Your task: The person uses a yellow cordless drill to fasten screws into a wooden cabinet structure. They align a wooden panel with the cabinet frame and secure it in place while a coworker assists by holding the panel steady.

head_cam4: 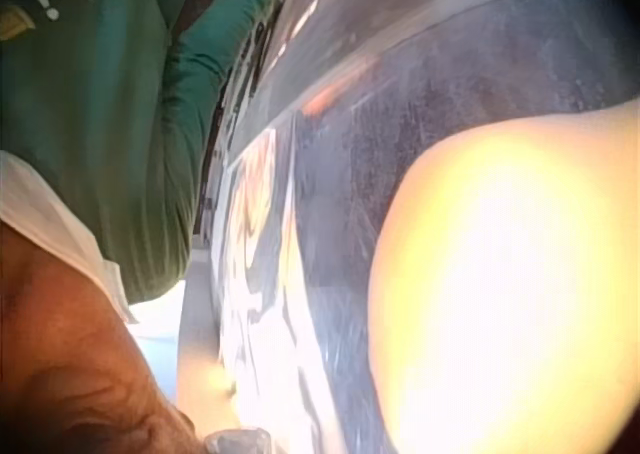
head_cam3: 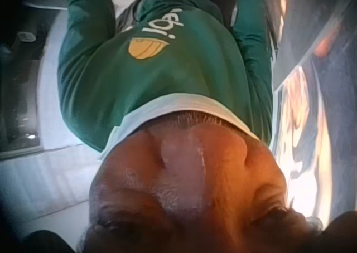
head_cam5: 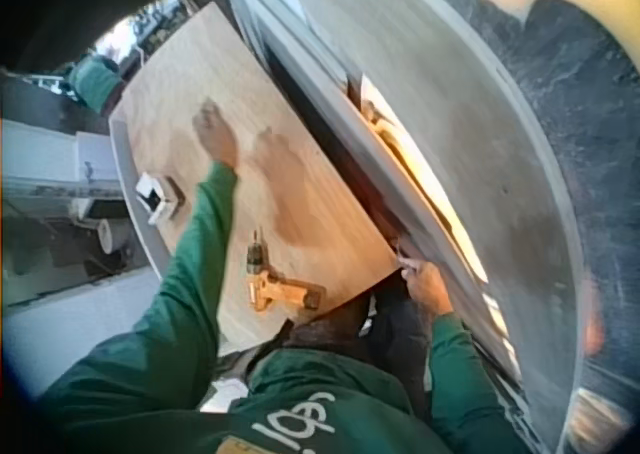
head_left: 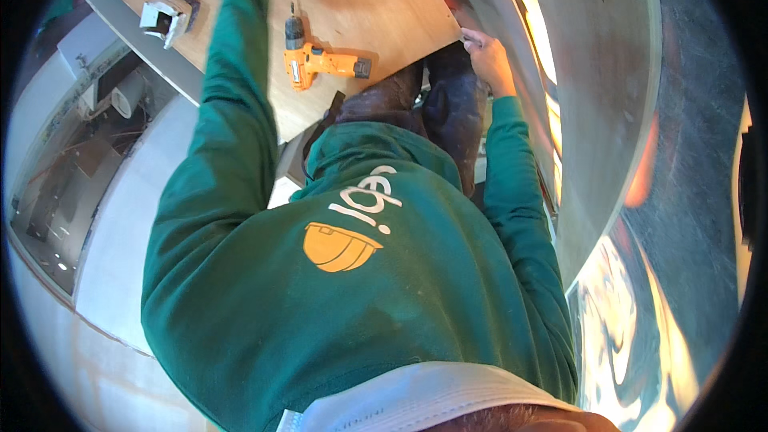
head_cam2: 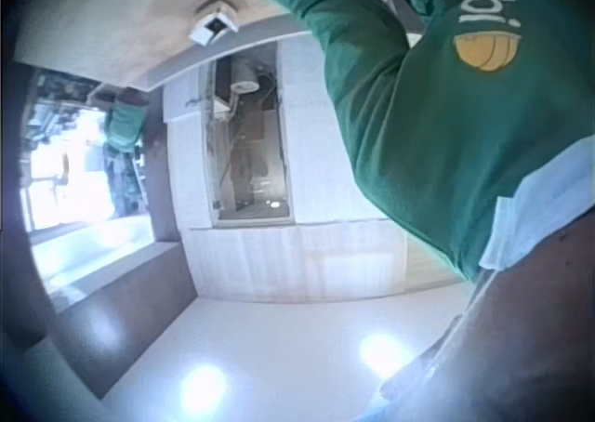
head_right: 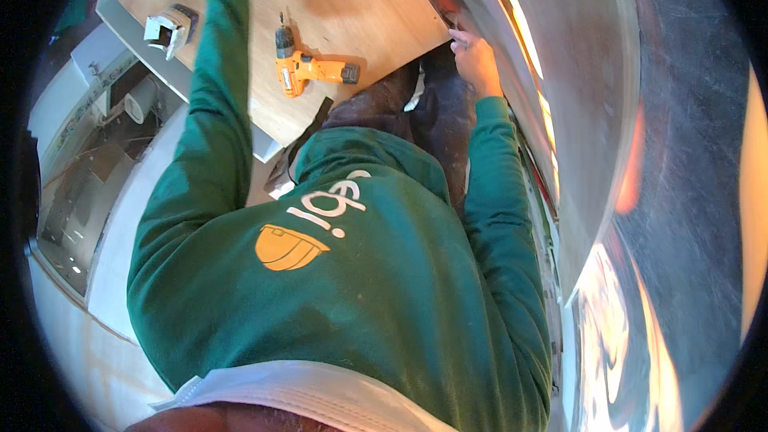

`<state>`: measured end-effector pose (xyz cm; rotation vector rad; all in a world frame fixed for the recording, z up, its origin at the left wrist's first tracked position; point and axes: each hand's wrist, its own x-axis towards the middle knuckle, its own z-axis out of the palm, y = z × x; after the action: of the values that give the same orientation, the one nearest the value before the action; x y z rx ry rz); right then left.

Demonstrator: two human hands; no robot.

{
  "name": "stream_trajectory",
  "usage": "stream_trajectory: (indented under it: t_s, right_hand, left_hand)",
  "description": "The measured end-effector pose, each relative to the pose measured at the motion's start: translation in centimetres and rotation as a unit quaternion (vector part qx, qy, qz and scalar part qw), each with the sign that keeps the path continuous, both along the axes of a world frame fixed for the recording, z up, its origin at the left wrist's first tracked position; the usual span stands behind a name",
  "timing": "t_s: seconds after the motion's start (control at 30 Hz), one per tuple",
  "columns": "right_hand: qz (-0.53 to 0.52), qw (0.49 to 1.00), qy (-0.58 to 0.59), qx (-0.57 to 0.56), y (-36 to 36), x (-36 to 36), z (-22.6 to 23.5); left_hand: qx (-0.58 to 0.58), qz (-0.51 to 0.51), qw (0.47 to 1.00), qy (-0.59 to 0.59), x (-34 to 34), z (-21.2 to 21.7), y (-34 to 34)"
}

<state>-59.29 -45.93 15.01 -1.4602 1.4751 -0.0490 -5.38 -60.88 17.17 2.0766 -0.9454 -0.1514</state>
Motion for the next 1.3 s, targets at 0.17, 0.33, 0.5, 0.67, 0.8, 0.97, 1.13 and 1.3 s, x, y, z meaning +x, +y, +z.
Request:
stream_trajectory:
  t_s: [0.17,0.33,0.5,0.67,0.8,0.97,1.13,1.3]
  right_hand:
    - [-0.199,0.977,0.053,-0.047,-0.4,-1.0,-2.3]
    - [-0.031,0.996,0.073,0.042,1.7,2.5,-1.6]
    - [-0.225,0.973,0.019,0.051,2.0,0.6,-3.2]
    - [-0.036,0.998,0.034,0.045,2.2,1.1,-2.7]
    - [0.005,0.992,0.129,0.007,0.6,2.7,0.5]
    - [0.169,0.975,0.14,-0.024,-0.9,9.8,1.6]
    - [0.263,0.948,0.175,-0.045,-2.2,10.8,-0.6]
    - [0.312,0.933,0.175,-0.033,-5.4,10.6,-0.5]
  left_hand:
    - [0.014,-0.048,0.999,-0.014,1.8,3.3,11.3]
    - [0.139,0.034,0.99,-0.021,-0.6,-4.8,32.0]
    - [0.183,0.21,0.953,0.12,-2.8,-6.9,43.4]
    - [0.436,0.213,0.874,0.018,-5.2,-6.5,42.5]
    - [0.372,0.282,0.877,-0.117,-7.6,-7.6,40.5]
    - [0.281,0.326,0.888,-0.158,-9.3,-8.3,41.7]
    - [0.274,0.325,0.889,-0.172,-10.0,-7.4,40.4]
    - [0.251,0.336,0.888,-0.187,-9.9,-7.8,39.8]
